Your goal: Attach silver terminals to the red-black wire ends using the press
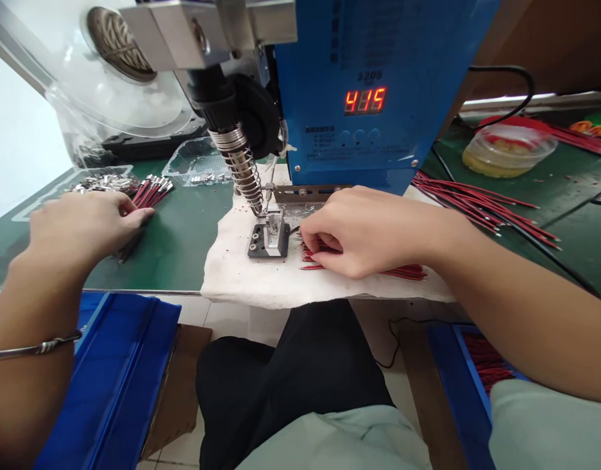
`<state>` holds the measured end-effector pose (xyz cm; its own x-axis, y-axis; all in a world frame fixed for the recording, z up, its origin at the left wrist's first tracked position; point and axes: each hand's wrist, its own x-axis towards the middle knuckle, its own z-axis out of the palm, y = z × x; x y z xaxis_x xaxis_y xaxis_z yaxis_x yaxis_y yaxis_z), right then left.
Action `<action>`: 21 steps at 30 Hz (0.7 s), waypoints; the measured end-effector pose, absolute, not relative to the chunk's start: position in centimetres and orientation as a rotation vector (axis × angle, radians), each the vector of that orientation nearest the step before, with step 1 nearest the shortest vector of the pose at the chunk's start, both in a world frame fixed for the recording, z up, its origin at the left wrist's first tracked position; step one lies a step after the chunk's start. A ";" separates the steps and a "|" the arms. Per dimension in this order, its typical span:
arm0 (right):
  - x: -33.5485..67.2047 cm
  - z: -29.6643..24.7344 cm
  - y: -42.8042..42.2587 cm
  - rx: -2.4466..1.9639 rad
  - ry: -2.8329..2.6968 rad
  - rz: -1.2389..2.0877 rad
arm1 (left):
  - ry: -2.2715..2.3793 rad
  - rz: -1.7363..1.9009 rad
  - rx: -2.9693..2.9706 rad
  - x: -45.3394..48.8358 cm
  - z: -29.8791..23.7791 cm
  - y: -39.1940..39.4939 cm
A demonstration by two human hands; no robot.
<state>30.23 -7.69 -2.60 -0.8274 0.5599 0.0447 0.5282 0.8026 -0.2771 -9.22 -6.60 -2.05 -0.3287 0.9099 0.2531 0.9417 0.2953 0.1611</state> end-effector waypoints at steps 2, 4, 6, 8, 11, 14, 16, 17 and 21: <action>30.2 -2.6 -7.6 -0.860 -2.849 0.402 | -2.448 -0.504 -1.747 -9.1 -2.4 -6.8; 30.2 -2.6 -7.5 -0.860 -2.836 0.413 | -2.455 -0.531 -1.738 -8.9 -2.5 -6.8; 30.2 -2.6 -7.5 -0.858 -2.832 0.413 | -2.457 -0.543 -1.726 -8.9 -2.4 -6.8; 30.2 -2.6 -7.5 -0.860 -2.836 0.400 | -2.464 -0.563 -1.702 -9.1 -2.2 -6.8; 30.2 -2.6 -7.5 -0.861 -2.848 0.380 | -2.492 -0.589 -1.668 -9.3 -2.0 -6.7; 30.2 -2.6 -7.5 -0.884 -2.856 0.376 | -2.510 -0.583 -1.665 -8.8 -1.7 -6.9; 30.3 -2.6 -7.5 -0.912 -2.864 0.385 | -2.513 -0.580 -1.650 -8.5 -1.5 -7.1; 30.3 -2.6 -7.5 -0.921 -2.867 0.391 | -2.503 -0.600 -1.612 -8.6 -1.4 -7.1; 30.3 -2.7 -7.6 -0.914 -2.854 0.385 | -2.500 -0.954 -1.471 -10.7 -0.6 -6.9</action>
<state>30.29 -7.60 -2.71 -0.8106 0.5845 0.0364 0.5540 0.7854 -0.2761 -10.70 -6.90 -0.62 -0.5328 0.7601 0.3720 0.8146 0.3418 0.4686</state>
